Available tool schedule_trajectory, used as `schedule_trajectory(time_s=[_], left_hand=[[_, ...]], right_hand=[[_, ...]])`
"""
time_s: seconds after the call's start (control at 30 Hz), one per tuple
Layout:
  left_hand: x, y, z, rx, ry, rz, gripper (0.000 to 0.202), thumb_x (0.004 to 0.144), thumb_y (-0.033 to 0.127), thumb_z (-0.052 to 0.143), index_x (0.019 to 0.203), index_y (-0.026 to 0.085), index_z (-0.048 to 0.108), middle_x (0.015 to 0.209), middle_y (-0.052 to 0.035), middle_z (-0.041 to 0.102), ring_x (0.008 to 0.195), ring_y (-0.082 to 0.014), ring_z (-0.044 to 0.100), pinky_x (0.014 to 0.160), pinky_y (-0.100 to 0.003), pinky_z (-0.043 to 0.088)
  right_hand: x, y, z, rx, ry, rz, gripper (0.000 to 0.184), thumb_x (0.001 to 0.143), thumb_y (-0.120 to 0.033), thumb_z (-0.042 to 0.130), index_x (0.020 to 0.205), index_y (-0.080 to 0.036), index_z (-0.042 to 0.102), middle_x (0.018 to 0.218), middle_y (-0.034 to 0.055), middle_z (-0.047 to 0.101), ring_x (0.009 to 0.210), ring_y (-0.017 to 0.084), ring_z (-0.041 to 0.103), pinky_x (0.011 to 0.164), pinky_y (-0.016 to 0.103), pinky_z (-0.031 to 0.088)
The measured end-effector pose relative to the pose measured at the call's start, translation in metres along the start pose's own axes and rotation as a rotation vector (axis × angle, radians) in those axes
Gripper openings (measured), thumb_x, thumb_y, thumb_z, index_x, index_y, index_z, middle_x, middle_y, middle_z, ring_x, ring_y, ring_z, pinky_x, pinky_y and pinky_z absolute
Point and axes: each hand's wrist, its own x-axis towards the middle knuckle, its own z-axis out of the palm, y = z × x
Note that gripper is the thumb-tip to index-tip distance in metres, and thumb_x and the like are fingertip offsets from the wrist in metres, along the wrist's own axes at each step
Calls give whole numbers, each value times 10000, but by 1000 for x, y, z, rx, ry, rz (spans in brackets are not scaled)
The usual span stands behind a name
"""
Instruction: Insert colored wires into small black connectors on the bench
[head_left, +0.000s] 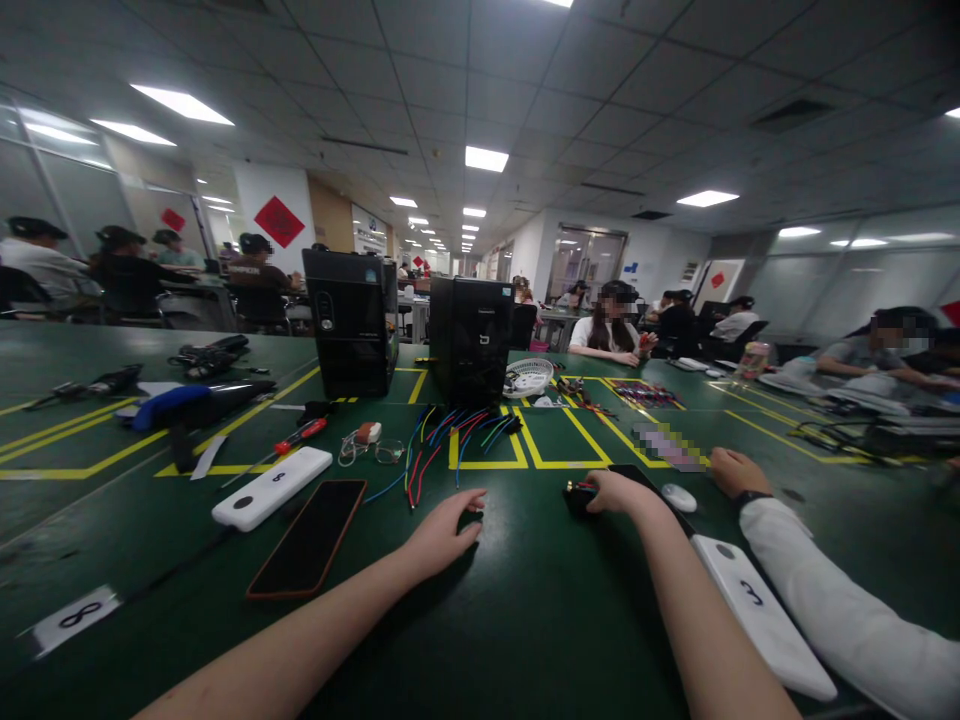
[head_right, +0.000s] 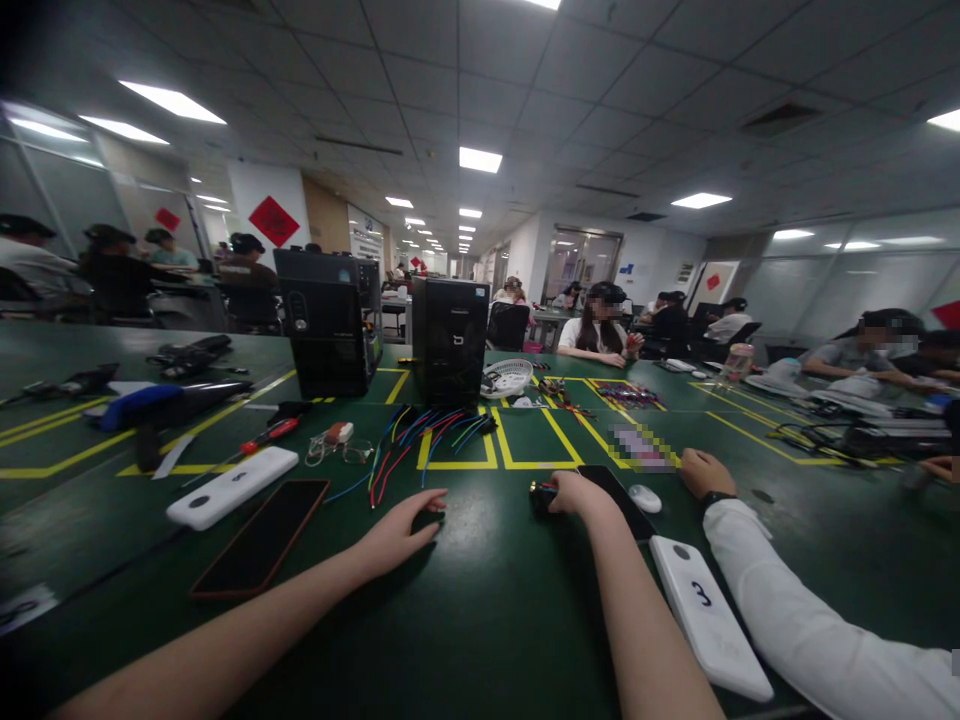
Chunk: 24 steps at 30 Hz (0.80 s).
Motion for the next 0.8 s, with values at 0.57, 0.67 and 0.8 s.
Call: schedule_trajectory(time_s=[0.57, 0.67, 0.8], left_hand=[[0, 4, -2, -2, -6, -5, 455, 788, 211, 525, 1235, 204, 440, 1122, -54, 583, 1043, -184, 531, 951, -334, 392], [0, 4, -2, -2, -7, -8, 450, 787, 211, 522, 1230, 207, 446, 1122, -54, 585, 1046, -187, 533, 954, -340, 391], [0, 3, -1, 6, -2, -5, 444, 778, 199, 522, 1217, 207, 458, 1116, -55, 589, 1046, -189, 535, 958, -343, 388]], right_hand=[[2, 38, -19, 53, 255, 222, 329, 840, -257, 390, 1039, -92, 593, 982, 171, 627, 781, 187, 599, 621, 250, 395], [-1, 41, -19, 54, 312, 132, 362, 812, -214, 443, 1148, -129, 546, 1053, 143, 617, 878, 189, 593, 694, 240, 410], [0, 44, -15, 68, 343, 26, 342, 827, -221, 429, 1126, -138, 571, 1108, 120, 601, 978, 187, 563, 782, 233, 395]])
